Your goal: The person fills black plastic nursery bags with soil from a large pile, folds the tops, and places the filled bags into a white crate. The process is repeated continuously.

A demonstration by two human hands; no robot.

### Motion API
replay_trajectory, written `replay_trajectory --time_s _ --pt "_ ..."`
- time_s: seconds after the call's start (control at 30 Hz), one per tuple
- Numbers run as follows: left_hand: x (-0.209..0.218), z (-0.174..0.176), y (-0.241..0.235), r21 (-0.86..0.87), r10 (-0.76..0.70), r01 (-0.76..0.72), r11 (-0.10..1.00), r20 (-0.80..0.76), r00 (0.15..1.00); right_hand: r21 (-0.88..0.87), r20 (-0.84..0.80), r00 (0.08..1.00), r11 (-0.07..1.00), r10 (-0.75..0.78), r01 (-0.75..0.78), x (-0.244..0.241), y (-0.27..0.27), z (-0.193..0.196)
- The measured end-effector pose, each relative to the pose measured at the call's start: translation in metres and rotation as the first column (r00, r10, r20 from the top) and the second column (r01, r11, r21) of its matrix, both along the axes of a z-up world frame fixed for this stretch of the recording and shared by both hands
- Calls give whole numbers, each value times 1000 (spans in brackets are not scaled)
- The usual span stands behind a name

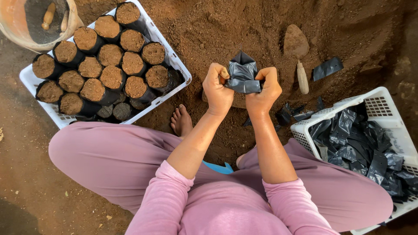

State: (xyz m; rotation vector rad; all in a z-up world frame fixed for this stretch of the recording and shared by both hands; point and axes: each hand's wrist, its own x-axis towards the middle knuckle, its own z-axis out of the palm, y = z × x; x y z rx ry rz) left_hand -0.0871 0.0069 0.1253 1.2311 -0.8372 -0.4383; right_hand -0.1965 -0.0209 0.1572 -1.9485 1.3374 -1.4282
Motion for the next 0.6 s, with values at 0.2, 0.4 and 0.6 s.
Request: replay_trajectory --time_s 0.2,0.4,0.6 --pt "5 17 2 -138 119 -101 985 133 984 -152 10 1000 988 0 1 8 2 3" --pt "5 19 3 -102 110 -100 990 97 989 -118 39 999 993 -14 18 9 2 -10" --pt "5 15 3 -65 109 -99 993 177 978 -20 65 997 999 -38 39 15 0 -9"
